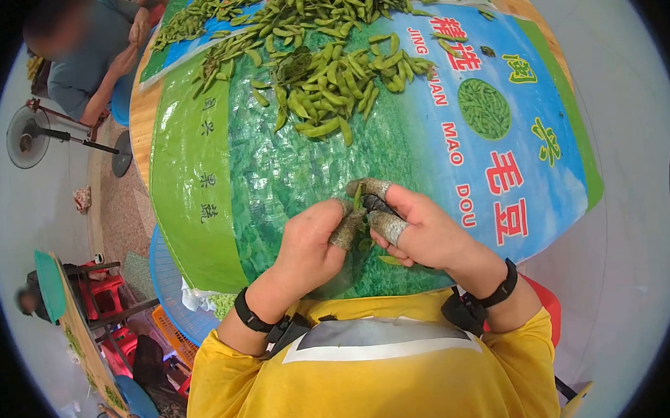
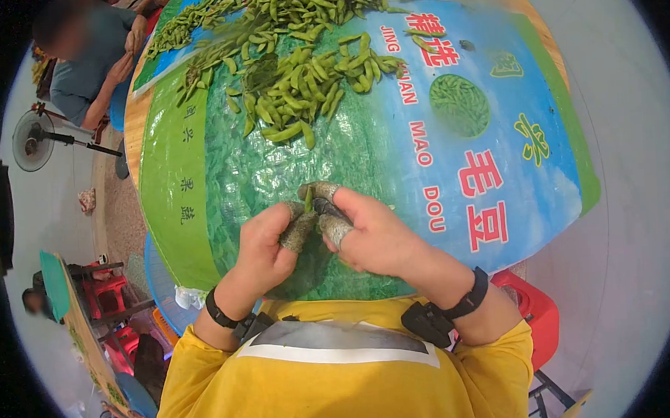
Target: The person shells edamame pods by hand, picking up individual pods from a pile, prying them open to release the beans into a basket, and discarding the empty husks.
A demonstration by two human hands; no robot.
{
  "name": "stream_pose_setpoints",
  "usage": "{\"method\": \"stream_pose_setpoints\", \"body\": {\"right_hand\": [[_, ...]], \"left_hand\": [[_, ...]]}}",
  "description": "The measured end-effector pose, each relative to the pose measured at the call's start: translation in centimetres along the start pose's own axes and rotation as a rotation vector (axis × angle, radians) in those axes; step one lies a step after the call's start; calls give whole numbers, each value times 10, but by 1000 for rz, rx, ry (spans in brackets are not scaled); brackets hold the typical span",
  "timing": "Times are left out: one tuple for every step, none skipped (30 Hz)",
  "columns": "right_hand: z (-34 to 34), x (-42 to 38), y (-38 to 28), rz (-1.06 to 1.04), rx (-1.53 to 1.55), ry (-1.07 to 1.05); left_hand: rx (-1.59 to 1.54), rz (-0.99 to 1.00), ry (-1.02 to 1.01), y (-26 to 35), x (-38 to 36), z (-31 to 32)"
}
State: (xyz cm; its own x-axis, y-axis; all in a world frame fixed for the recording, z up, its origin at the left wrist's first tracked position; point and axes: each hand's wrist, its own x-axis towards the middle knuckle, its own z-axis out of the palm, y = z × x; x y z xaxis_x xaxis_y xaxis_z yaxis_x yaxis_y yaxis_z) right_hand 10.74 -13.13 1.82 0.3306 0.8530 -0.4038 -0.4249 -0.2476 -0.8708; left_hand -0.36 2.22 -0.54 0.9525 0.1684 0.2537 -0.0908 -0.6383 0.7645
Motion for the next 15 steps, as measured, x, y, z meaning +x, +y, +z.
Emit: {"method": "stream_pose_setpoints", "body": {"right_hand": [[-1, 2, 1, 71, 171, -54], [-1, 0, -2, 71, 173, -53], [0, -5, -7, 136, 311, -96], [0, -8, -10, 203, 449, -140], [-1, -10, -10, 206, 451, -141], [-2, -13, -8, 182, 497, -198], [-3, -15, -8, 156, 542, -254], [-5, -16, -9, 159, 541, -255], [-7, -17, -10, 165, 459, -198], [-8, -17, -12, 171, 377, -143], [-8, -19, -16, 171, 379, -143], [-7, -21, -21, 167, 262, -131], [-7, -23, -24, 163, 146, -118], [-7, -24, -26, 161, 151, -117], [-6, -25, -28, 168, 46, -132]], "left_hand": [[2, 39, 27, -2, 1, 1], [2, 40, 25, -2, -1, 0], [-667, -333, -41, -2, -5, -3], [-1333, -711, -106, -2, -8, -4], [-1334, -714, -105, -1, -8, -3], [-1575, -703, -201, 0, -8, -3], [-1815, -680, -301, 1, -7, -3], [-1816, -681, -299, 3, -5, -4], [-1600, -747, -239, 7, -2, -5], [-1382, -804, -182, 9, 0, -6], [-1381, -806, -181, 6, 1, -4], [-1026, -491, -167, 1, 0, -1], [-665, -184, -151, -1, 1, 0], [-663, -185, -155, 0, 2, -3], [-429, -154, -164, 4, 4, -9]]}}
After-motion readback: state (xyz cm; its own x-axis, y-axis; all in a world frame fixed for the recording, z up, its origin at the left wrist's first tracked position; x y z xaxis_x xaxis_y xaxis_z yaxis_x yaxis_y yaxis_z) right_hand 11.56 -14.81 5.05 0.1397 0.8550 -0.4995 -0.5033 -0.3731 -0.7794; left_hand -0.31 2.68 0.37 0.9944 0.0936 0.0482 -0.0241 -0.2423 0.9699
